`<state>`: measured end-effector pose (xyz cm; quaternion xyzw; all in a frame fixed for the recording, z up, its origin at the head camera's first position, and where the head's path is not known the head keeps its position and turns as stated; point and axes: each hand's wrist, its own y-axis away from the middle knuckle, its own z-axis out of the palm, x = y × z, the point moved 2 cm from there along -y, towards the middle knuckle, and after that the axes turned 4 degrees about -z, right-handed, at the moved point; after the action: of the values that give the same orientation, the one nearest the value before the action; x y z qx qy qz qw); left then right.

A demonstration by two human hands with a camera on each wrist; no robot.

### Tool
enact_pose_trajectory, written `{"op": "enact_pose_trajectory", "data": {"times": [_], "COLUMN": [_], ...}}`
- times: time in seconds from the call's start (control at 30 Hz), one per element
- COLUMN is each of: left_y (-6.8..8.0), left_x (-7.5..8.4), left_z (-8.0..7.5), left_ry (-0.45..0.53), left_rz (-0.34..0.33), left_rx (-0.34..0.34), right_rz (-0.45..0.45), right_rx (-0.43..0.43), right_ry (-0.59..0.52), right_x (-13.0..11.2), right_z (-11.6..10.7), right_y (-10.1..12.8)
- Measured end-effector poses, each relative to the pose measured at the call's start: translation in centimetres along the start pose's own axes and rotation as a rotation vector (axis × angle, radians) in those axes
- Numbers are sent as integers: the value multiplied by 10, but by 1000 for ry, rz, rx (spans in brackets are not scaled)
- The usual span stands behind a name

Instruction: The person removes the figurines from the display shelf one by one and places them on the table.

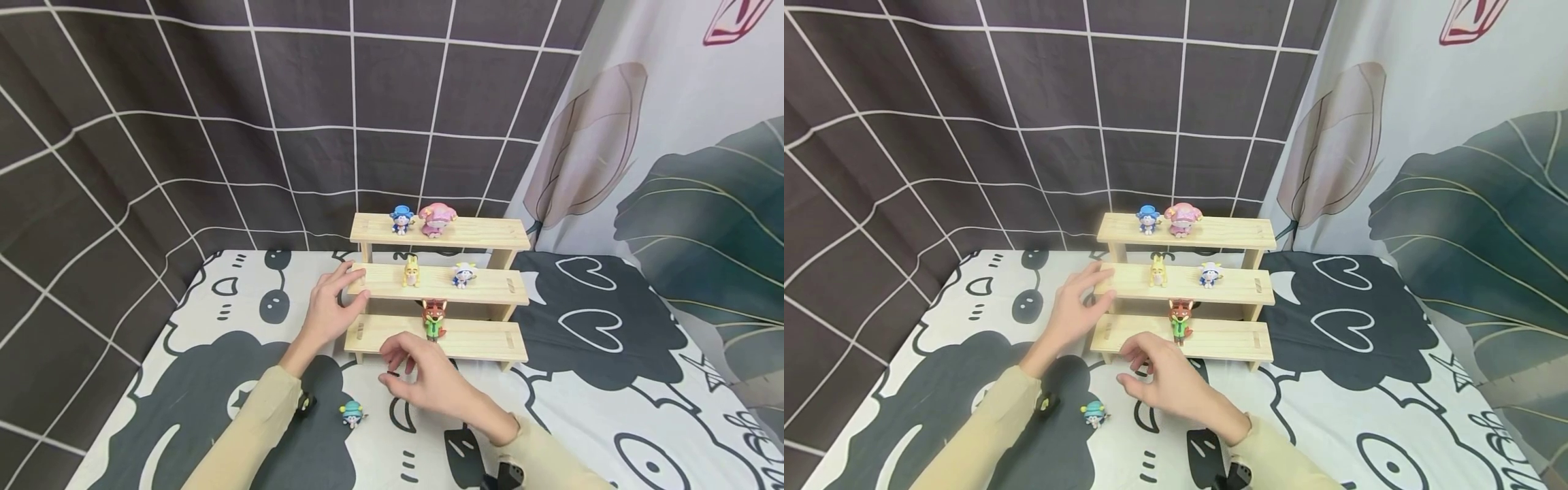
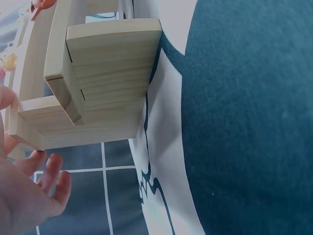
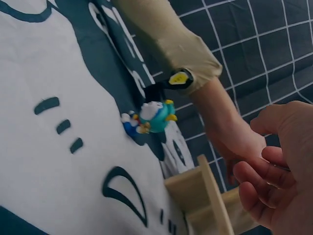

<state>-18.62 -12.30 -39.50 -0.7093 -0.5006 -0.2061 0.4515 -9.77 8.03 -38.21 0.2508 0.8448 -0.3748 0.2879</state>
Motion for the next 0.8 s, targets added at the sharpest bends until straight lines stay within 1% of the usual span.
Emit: {"op": "enact_pose_trajectory", "data": {"times": [0.23, 0.43, 0.6, 0.8], "left_y": [0, 0, 0, 0], "left_x": [0, -1, -1, -2], "left_z": [0, 1, 0, 1], "left_ry": [0, 14, 12, 5], "left_rz": [0, -2, 7, -2], "left_rx": [3, 3, 8, 4], "right_rz": [-28, -29, -36, -47], "right_rx": [64, 90, 114, 135], "right_ry": [41, 79, 98, 81], "right_x": [-3, -3, -1, 1], "right_z": [-26, -46, -57, -64], "right_y": [-8, -13, -16, -18]}}
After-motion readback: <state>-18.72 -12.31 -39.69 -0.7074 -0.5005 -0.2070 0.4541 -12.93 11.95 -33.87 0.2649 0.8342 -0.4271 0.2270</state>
